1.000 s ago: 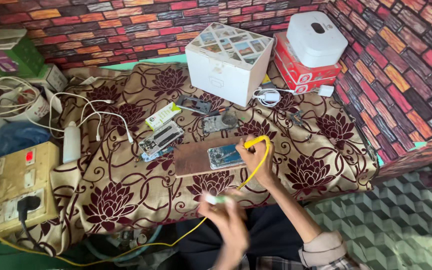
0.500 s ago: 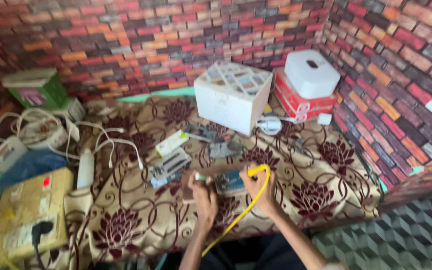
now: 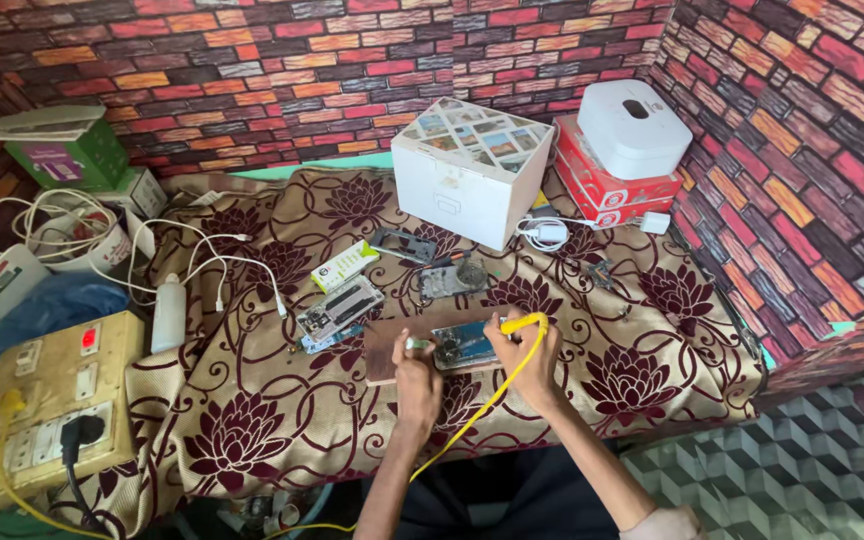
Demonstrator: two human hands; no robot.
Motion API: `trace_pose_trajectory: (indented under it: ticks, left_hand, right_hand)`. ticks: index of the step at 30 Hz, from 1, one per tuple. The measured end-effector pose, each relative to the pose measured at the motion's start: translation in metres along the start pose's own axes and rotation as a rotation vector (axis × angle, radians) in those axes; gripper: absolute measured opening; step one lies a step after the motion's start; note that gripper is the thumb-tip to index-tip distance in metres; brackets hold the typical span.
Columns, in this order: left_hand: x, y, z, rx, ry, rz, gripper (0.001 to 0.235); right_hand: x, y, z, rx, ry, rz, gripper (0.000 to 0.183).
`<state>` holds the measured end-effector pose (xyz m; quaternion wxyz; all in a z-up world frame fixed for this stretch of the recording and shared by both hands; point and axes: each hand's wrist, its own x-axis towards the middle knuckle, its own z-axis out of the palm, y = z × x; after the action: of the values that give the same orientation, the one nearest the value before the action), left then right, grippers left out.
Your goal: The person uses a soldering iron and a tube of flux to work on a disassembled mobile phone motherboard. They repeatedly apply flux and solder to various points on the circuit board while the phone remains open on the table.
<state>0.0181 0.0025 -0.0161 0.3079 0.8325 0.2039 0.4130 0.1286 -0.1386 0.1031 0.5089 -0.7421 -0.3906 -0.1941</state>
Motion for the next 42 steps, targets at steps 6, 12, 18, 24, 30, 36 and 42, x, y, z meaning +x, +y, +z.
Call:
trace_pose_trajectory:
  ticks: [6, 12, 18, 24, 30, 36, 42]
  left_hand:
    - [0.003, 0.009, -0.01, -0.061, 0.037, 0.101, 0.034]
    - [0.001, -0.004, 0.002, -0.294, 0.076, -0.005, 0.068]
    - [-0.001, -0.008, 0.006, -0.293, 0.101, -0.053, 0.074]
    - [0.003, -0.009, 0.002, -0.338, 0.137, -0.025, 0.082]
    - [0.003, -0.011, 0.003, -0.307, 0.109, -0.048, 0.076]
    - [0.002, 0.0, -0.003, -0.333, 0.132, -0.036, 0.08]
    - [0.003, 0.001, -0.004, -0.3, 0.114, -0.044, 0.076]
  right_hand:
    - [0.0, 0.031, 0.01, 0.118, -0.032, 0.151, 0.016]
    - [-0.014, 0.066, 0.019, 0.2, -0.007, 0.209, 0.031]
    - [-0.017, 0.057, 0.015, 0.144, 0.042, 0.15, 0.026]
    - [-0.018, 0.057, 0.016, 0.376, 0.007, 0.432, 0.022]
    - [-0.031, 0.076, 0.018, 0.684, 0.246, 0.814, 0.027]
    - [-0.034, 0.118, 0.014, 1.207, 0.274, 1.184, 0.035]
    - [-0.027, 0.127, 0.013, 1.49, 0.265, 1.231, 0.032]
